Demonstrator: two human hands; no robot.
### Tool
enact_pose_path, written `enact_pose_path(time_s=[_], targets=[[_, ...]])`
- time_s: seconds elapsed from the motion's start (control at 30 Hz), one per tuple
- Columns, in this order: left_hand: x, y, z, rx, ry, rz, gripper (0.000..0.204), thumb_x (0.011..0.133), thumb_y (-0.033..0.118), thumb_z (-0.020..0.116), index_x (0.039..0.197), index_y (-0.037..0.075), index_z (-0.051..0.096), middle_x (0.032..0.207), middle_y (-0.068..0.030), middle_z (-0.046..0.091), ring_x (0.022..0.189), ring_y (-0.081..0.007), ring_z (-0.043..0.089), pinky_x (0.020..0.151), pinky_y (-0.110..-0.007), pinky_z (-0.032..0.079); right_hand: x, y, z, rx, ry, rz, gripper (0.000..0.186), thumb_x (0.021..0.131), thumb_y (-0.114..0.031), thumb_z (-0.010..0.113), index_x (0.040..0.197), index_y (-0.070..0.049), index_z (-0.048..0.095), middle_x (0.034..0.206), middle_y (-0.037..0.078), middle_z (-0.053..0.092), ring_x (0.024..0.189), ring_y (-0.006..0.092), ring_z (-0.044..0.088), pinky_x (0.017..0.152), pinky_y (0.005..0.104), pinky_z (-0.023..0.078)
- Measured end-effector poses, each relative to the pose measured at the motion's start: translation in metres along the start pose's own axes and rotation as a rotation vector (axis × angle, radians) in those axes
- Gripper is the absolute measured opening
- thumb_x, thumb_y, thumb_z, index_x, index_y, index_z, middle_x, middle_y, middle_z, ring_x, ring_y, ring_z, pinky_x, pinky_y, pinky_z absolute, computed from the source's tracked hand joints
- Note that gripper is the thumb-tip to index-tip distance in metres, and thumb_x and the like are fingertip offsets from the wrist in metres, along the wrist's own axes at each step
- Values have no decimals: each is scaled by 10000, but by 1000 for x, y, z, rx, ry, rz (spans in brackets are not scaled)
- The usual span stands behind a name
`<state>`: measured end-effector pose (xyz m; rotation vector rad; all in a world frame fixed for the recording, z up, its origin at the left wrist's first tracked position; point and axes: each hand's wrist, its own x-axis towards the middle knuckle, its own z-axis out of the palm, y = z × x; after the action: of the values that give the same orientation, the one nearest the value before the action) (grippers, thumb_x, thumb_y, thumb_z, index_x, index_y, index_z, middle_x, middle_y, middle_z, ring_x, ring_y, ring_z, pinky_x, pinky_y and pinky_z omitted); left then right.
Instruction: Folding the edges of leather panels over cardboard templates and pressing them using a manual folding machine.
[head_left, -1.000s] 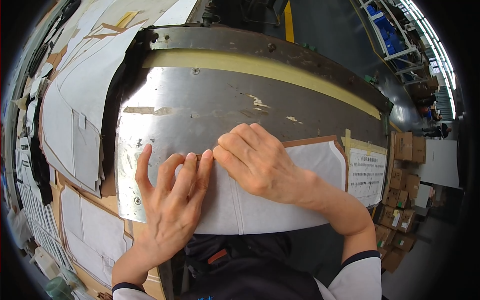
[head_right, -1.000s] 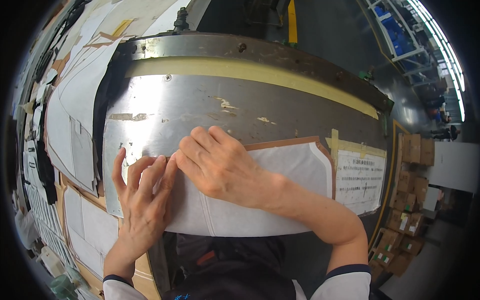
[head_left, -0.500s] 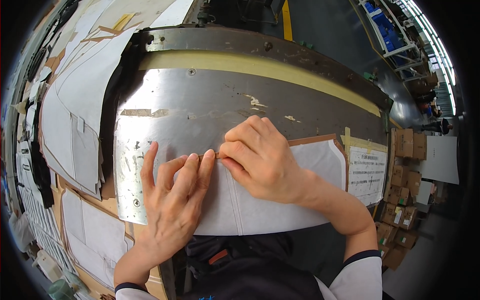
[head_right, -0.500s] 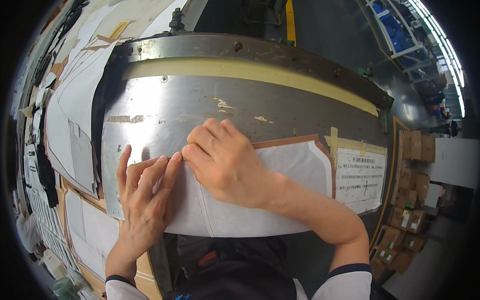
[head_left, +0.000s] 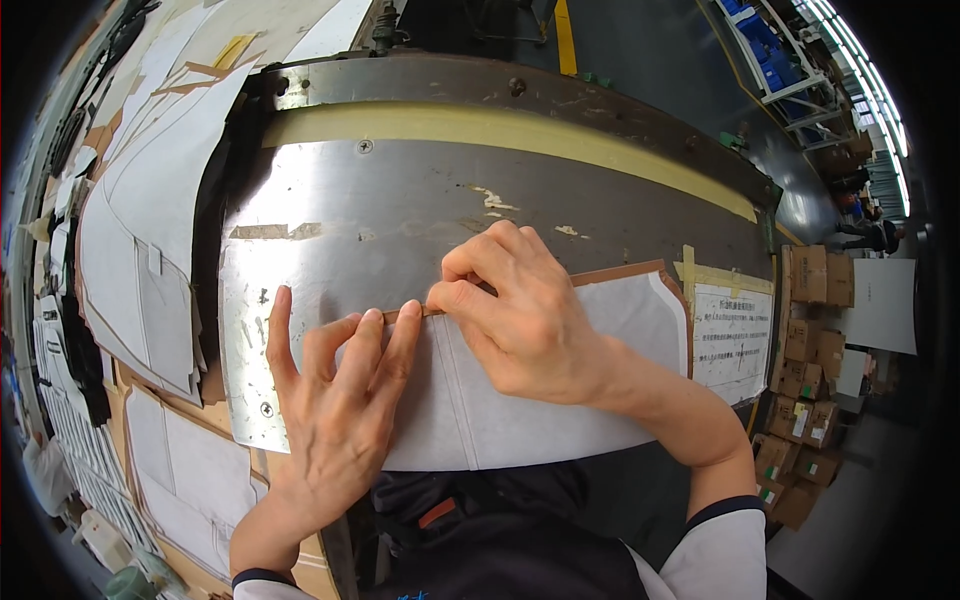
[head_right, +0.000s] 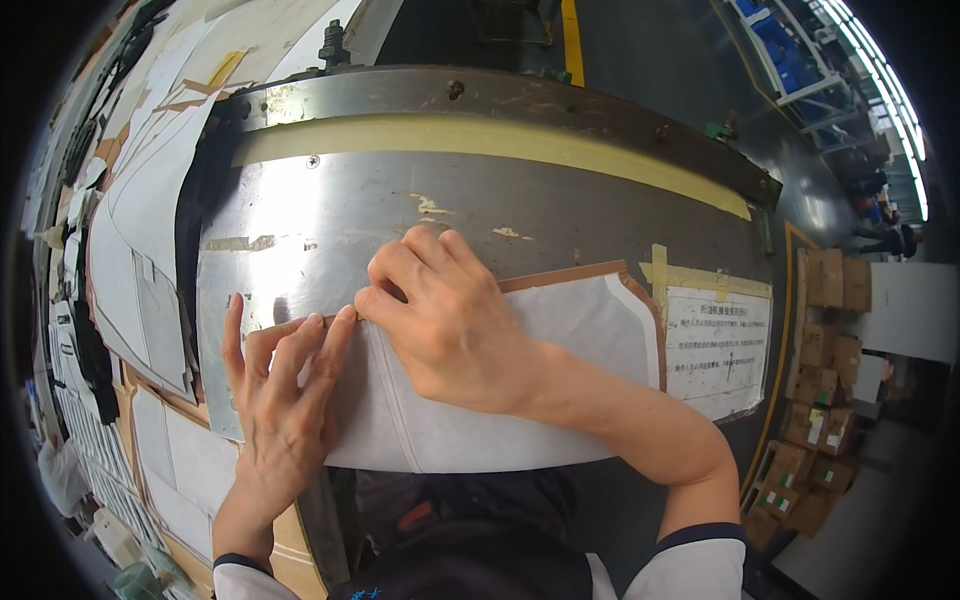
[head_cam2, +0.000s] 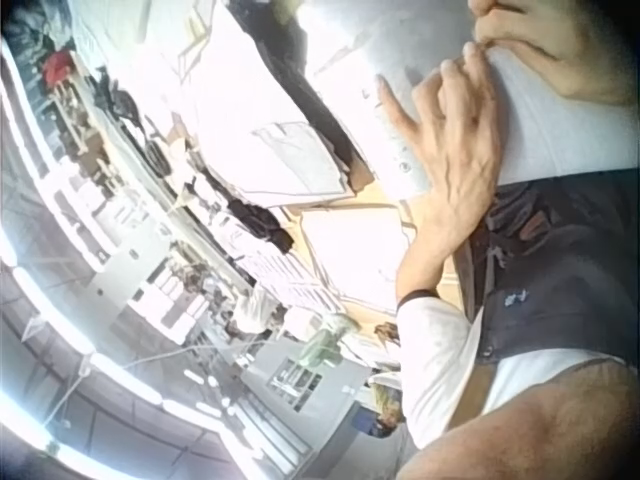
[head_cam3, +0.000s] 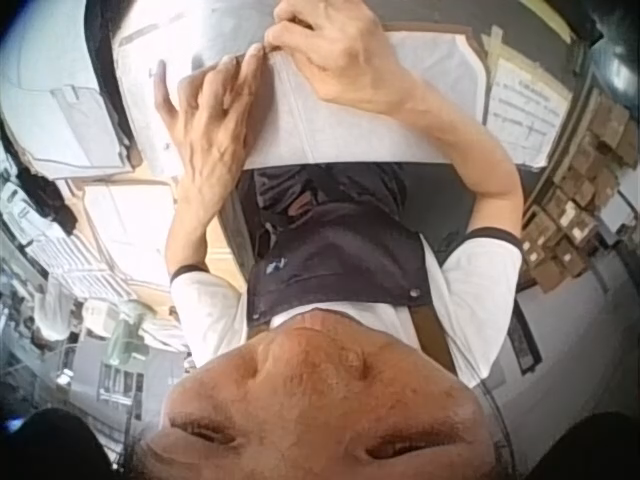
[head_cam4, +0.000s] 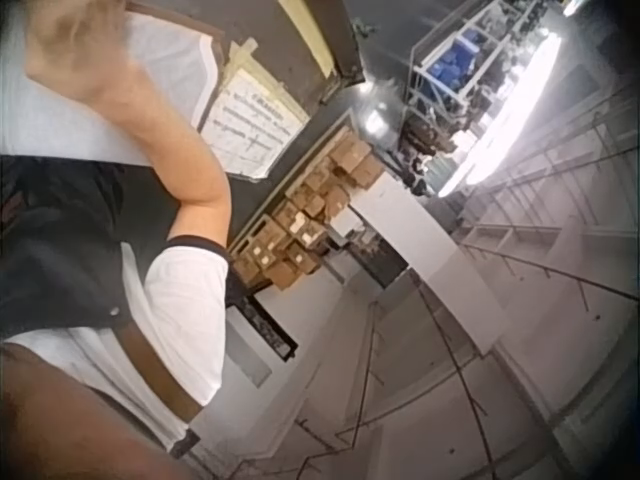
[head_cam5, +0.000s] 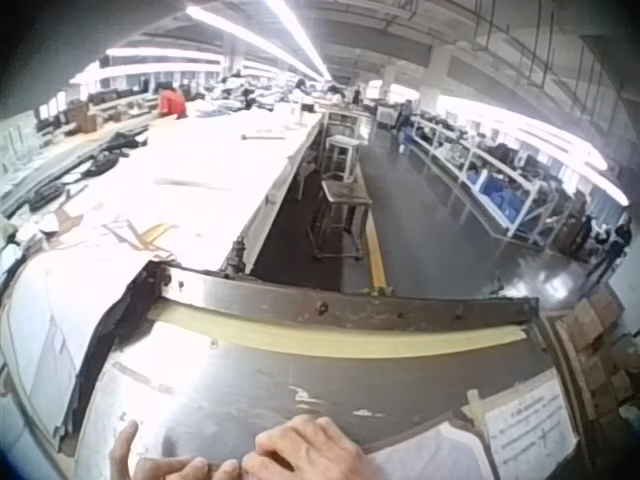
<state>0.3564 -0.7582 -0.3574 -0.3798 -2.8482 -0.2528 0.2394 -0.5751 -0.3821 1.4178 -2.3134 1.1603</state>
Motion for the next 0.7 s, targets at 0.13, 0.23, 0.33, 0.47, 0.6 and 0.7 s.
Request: enact_pose_path(time_s=[0.13,0.23,0.33,0.47,0.6,0.7], targets=[[-2,0,0,35,-5,15,489,835,42,713,1324,28,709,1192,-84,583,1043,-229,622,1204,-679,309,0,-2,0,-28,-4,-18,232,727,67,733,930,-42,699,939,67,586,843,244,552,712,375,422],[-6,0,2,41,3,15,487,834,45,714,1320,13,707,1235,-90,583,1079,-230,622,1204,-680,311,-2,-2,1,-51,-17,-55,225,736,45,732,944,-37,709,952,67,597,851,237,563,705,363,430],[-9,0,4,35,41,5,471,823,42,712,1291,-11,712,1247,-94,610,1094,-221,638,1200,-676,320,-3,-3,0,-128,-24,-125,249,717,17,736,962,-28,729,961,72,622,838,234,591,677,345,454],[-10,1,1,37,63,10,456,801,16,703,1252,-47,713,1199,-89,651,1093,-218,655,1197,-666,317,-7,0,6,-292,31,-297,147,725,-64,704,851,7,679,912,103,622,824,236,591,663,342,464],[-19,2,-9,51,9,-10,482,786,-4,696,1265,-55,699,1215,-99,649,1098,-232,657,1196,-639,329,-7,-5,4,-324,23,-335,120,684,-60,686,777,4,647,854,105,600,791,240,575,641,341,455],[-32,1,-4,-20,59,-64,500,793,-61,650,1283,17,711,1249,-86,660,1140,-252,655,1208,-591,349,-7,-7,-2,-245,-17,-274,205,679,33,731,879,30,685,892,97,618,802,259,618,625,366,494]])
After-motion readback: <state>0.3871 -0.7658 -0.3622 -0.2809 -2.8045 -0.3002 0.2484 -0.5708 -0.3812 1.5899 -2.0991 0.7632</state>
